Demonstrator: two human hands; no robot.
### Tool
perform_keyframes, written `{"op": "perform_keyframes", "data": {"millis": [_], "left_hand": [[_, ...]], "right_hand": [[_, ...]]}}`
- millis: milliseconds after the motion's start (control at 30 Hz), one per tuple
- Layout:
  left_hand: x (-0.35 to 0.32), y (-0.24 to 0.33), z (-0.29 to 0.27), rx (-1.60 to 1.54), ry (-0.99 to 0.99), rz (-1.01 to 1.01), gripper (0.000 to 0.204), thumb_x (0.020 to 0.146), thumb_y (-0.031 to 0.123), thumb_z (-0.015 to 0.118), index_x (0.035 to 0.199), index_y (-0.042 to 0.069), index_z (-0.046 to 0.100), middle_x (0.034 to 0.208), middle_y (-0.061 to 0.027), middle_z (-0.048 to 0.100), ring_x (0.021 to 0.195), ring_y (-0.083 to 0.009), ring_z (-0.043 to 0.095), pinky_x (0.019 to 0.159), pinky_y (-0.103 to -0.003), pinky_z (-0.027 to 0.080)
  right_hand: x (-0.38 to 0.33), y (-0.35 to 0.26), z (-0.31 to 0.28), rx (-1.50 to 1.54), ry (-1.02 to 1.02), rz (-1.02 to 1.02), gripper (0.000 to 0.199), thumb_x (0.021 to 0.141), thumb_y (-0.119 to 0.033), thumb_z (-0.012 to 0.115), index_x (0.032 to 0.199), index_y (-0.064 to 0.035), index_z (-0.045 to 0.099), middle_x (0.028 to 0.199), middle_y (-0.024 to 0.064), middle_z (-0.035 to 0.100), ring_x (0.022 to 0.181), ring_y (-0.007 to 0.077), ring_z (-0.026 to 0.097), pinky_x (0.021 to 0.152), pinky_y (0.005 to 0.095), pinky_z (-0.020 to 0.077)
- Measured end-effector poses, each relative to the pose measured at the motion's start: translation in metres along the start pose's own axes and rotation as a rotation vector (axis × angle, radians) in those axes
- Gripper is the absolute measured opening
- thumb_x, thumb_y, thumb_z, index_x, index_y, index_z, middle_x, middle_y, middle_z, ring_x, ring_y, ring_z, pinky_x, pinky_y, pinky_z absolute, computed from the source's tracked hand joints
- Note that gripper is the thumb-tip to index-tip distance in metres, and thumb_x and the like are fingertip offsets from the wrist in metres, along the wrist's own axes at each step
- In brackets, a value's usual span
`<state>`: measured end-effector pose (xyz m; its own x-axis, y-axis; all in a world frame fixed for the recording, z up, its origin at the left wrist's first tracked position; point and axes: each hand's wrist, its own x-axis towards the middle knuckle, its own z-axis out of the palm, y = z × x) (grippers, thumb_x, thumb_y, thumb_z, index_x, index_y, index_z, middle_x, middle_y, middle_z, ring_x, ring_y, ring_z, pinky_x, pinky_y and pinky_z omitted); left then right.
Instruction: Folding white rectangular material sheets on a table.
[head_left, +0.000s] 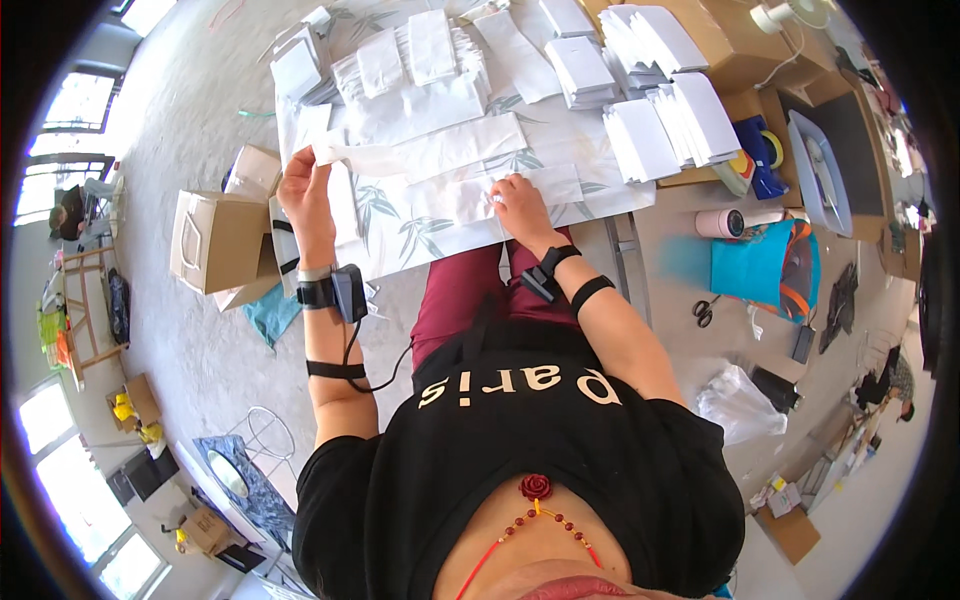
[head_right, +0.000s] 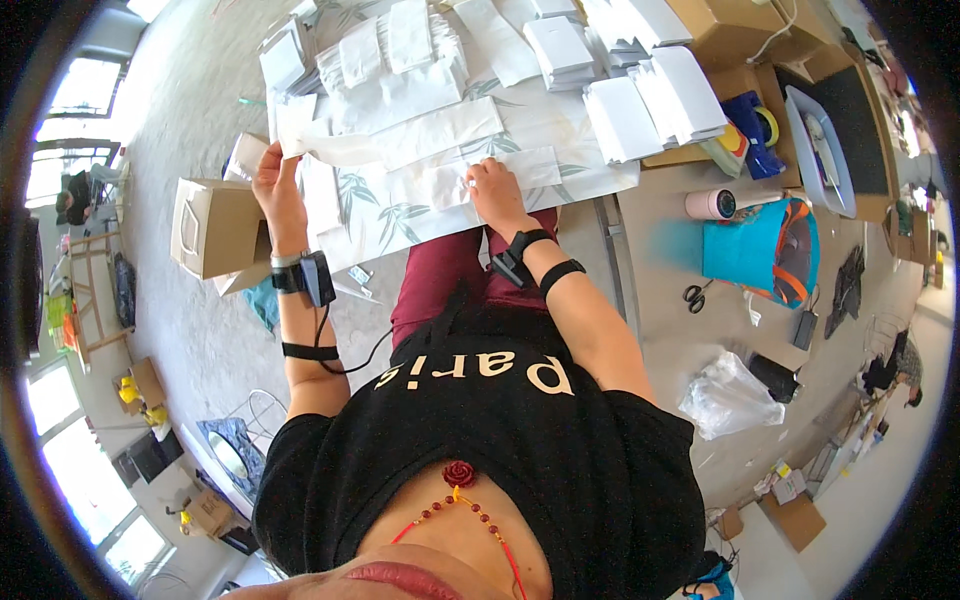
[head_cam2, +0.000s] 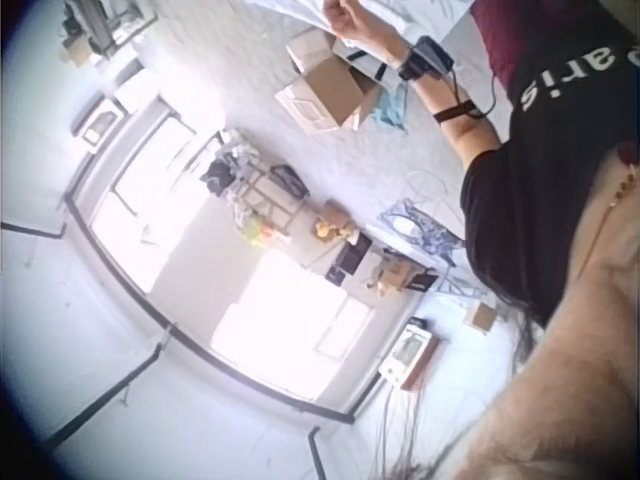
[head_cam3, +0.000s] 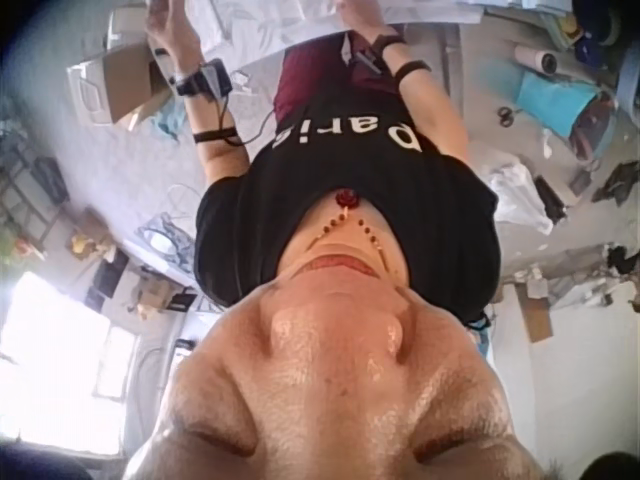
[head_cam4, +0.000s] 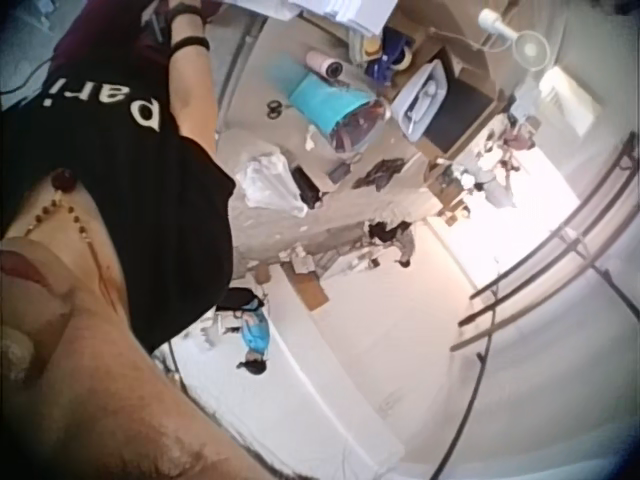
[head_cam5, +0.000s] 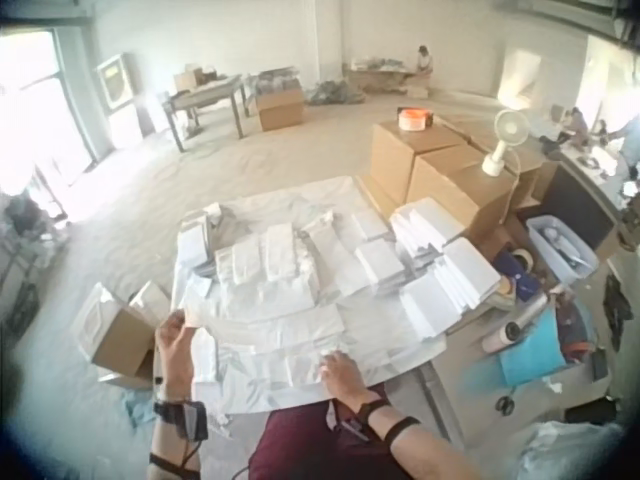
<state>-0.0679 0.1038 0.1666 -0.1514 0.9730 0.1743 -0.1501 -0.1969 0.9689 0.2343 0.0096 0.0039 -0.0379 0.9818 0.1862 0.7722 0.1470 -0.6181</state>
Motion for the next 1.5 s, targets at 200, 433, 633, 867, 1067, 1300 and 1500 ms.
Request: {"op": "perform_keyframes", "data": {"millis": [200, 433, 633, 867, 1067, 1300, 1500], "left_hand": [[-0.027, 0.009, 0.026, 0.62, -0.224, 0.155, 0.017, 0.084, 0.002, 0.075, 0.1, 0.001, 0.072, 0.09, -0.0068, 0.073, 0.08, -0.0125, 0.067, 0.076, -0.028, 0.053], [-0.087, -0.099, 0.05, 0.682, -0.273, 0.044, 0.014, 0.087, 0.011, 0.075, 0.093, -0.001, 0.073, 0.086, -0.0101, 0.072, 0.074, -0.0165, 0.068, 0.068, -0.031, 0.054], [-0.111, -0.126, 0.07, 0.604, -0.247, -0.039, 0.011, 0.083, 0.009, 0.073, 0.087, -0.002, 0.072, 0.084, -0.0125, 0.07, 0.074, -0.0218, 0.069, 0.07, -0.034, 0.055], [-0.108, -0.128, 0.063, 0.657, -0.26, 0.02, 0.013, 0.086, 0.01, 0.073, 0.091, -0.001, 0.073, 0.086, -0.0117, 0.071, 0.074, -0.0198, 0.068, 0.07, -0.032, 0.055], [-0.109, -0.124, 0.067, 0.619, -0.262, 0.025, 0.011, 0.082, 0.009, 0.073, 0.088, -0.001, 0.072, 0.084, -0.0126, 0.07, 0.076, -0.0241, 0.069, 0.073, -0.035, 0.055], [-0.11, -0.127, 0.066, 0.662, -0.266, 0.07, 0.01, 0.081, 0.009, 0.073, 0.086, 0.001, 0.071, 0.083, -0.0112, 0.068, 0.077, -0.0248, 0.067, 0.074, -0.037, 0.054], [-0.104, -0.121, 0.065, 0.72, -0.205, 0.131, 0.007, 0.081, 0.008, 0.073, 0.084, 0.004, 0.069, 0.082, -0.0087, 0.067, 0.078, -0.0251, 0.066, 0.074, -0.037, 0.053]], "right_hand": [[0.0, -0.001, -0.005, 0.019, -0.021, -0.005, 0.021, 0.083, -0.01, 0.073, 0.103, -0.0086, 0.066, 0.107, 0.0111, 0.062, 0.104, 0.0342, 0.062, 0.088, 0.045, 0.0519], [0.001, -0.04, -0.017, 0.014, 0.036, -0.147, 0.026, 0.084, -0.013, 0.076, 0.109, -0.0085, 0.069, 0.113, 0.0089, 0.06, 0.108, 0.0308, 0.06, 0.092, 0.0435, 0.0481], [-0.003, -0.049, -0.016, 0.123, -0.006, -0.094, 0.021, 0.086, -0.015, 0.077, 0.105, -0.0088, 0.072, 0.106, 0.0087, 0.064, 0.105, 0.0308, 0.061, 0.091, 0.043, 0.0487], [-0.002, -0.057, -0.016, 0.188, 0.015, -0.033, 0.012, 0.087, -0.012, 0.074, 0.096, -0.0031, 0.072, 0.099, 0.0123, 0.069, 0.099, 0.0324, 0.065, 0.088, 0.0411, 0.051], [-0.003, -0.057, -0.011, 0.153, 0.062, -0.039, 0.013, 0.086, -0.014, 0.075, 0.093, -0.0041, 0.073, 0.097, 0.0119, 0.069, 0.093, 0.0331, 0.066, 0.084, 0.0425, 0.0528], [-0.005, -0.055, -0.004, 0.204, 0.083, 0.05, 0.01, 0.086, -0.011, 0.072, 0.09, -0.0015, 0.071, 0.093, 0.0132, 0.069, 0.09, 0.0342, 0.067, 0.08, 0.0426, 0.0527], [-0.006, -0.048, -0.003, 0.171, 0.137, -0.011, 0.008, 0.087, -0.008, 0.071, 0.092, -0.0015, 0.07, 0.09, 0.0118, 0.067, 0.078, 0.0279, 0.065, 0.07, 0.0379, 0.0518]]}}
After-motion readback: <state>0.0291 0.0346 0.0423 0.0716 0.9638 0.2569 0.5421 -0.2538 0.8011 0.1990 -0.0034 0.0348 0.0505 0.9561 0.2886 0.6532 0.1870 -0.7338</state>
